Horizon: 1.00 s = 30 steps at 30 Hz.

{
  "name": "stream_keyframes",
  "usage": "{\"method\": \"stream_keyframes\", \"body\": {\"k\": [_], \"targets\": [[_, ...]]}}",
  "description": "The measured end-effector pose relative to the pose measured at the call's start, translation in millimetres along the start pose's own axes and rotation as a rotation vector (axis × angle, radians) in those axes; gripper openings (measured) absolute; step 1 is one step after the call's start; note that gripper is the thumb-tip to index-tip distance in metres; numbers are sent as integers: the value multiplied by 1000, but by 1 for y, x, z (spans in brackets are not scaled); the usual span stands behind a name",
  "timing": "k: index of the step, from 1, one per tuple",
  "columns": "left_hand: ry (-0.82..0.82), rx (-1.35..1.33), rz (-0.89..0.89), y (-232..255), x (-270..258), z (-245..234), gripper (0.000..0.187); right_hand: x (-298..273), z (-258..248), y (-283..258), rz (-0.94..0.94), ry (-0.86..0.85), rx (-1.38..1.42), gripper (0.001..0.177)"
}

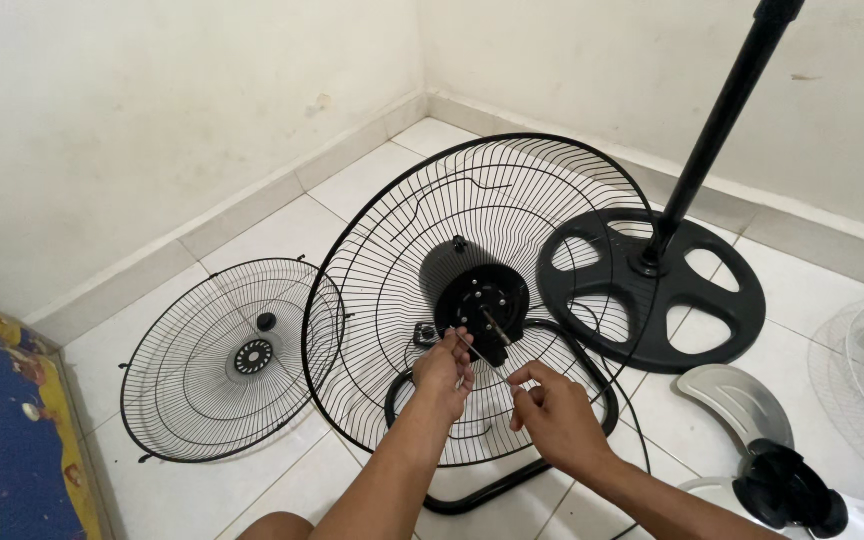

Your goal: The person assembles a standing fan by attaching the motor housing to the stand, securing the fan blades, and fastening the front wire cage. They use a screwdriver to tighten screws on the motor and cage, then briefly inspect a separate white fan before returning to the black fan.

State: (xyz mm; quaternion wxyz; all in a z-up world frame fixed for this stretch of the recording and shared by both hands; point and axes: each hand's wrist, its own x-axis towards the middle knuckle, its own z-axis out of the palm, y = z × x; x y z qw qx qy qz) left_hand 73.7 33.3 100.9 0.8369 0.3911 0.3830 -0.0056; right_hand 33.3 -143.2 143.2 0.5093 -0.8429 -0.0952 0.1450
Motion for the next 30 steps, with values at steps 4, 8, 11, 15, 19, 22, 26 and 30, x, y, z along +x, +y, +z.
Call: {"method": "stream_keyframes", "body": {"k": [4, 8, 11, 15, 19, 22, 26, 30], "targets": [[-17, -4, 0, -1, 5, -2, 14, 1, -1, -2, 104, -15, 51, 22], [-29, 11, 5, -1, 6, -4, 13, 1, 1, -2, 64, -3, 22, 21], [-10, 92, 37, 1, -2, -3, 17, 0, 4, 0, -6, 36, -11, 21], [67, 650, 232, 13, -25, -2, 23, 0, 3, 0, 52, 32, -22, 22], [191, 1435, 628, 30, -54, -21, 26, 1, 0, -1, 49, 32, -66, 23], [267, 1402, 1101, 33, -66, -30, 22, 1, -1, -4, 83, 14, -55, 24], [246, 1316, 1551, 36, -77, -32, 40, 2, 0, -8, 65, 35, -4, 25], [271, 1273, 1652, 48, -95, -22, 26, 4, 2, -8, 137, 42, 35, 26]]}}
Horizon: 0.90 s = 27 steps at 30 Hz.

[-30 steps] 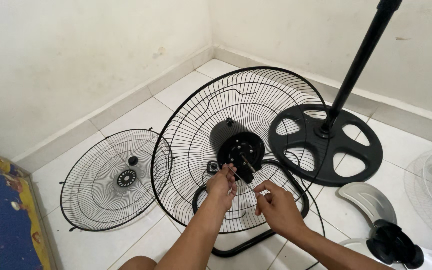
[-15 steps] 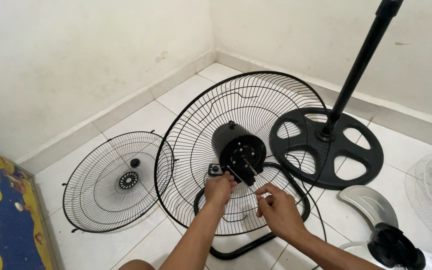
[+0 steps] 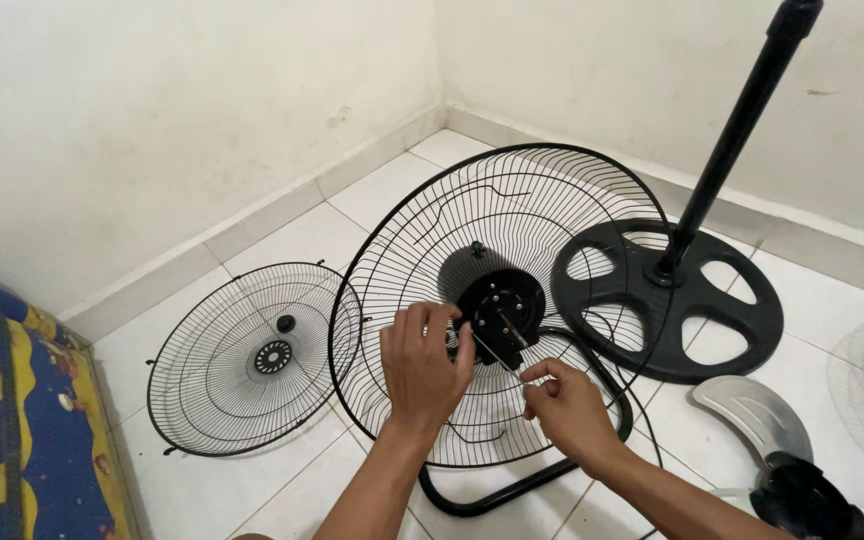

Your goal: The person assembles a standing fan by attaching the motor housing to the stand, securing the fan blades, and fastening the front wire cage. They use a screwdriver to tighten screws on the motor and cage, then briefly inspect a separate white fan before returning to the black fan.

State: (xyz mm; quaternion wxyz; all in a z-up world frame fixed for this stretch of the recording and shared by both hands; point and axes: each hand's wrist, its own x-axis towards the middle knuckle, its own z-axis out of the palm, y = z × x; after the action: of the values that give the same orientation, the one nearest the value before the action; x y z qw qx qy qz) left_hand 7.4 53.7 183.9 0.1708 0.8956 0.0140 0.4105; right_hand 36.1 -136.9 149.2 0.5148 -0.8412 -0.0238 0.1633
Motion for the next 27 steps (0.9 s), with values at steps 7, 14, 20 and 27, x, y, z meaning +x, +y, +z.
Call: {"method": "stream_keyframes", "body": {"k": [7, 14, 20, 27], "targets": [[347, -53, -137, -59, 62, -58, 60, 5, 2, 13, -6, -35, 202, 30], [-226, -486, -541, -85, 49, -52, 48, -6, 5, 5, -149, 123, -51, 26], [-191, -468, -453, -82, 43, -41, 39, -14, 5, -1, -197, 144, -186, 26], [-194, -468, -530, -70, 41, -44, 38, -8, 2, 6, -99, 39, 3, 27]]}}
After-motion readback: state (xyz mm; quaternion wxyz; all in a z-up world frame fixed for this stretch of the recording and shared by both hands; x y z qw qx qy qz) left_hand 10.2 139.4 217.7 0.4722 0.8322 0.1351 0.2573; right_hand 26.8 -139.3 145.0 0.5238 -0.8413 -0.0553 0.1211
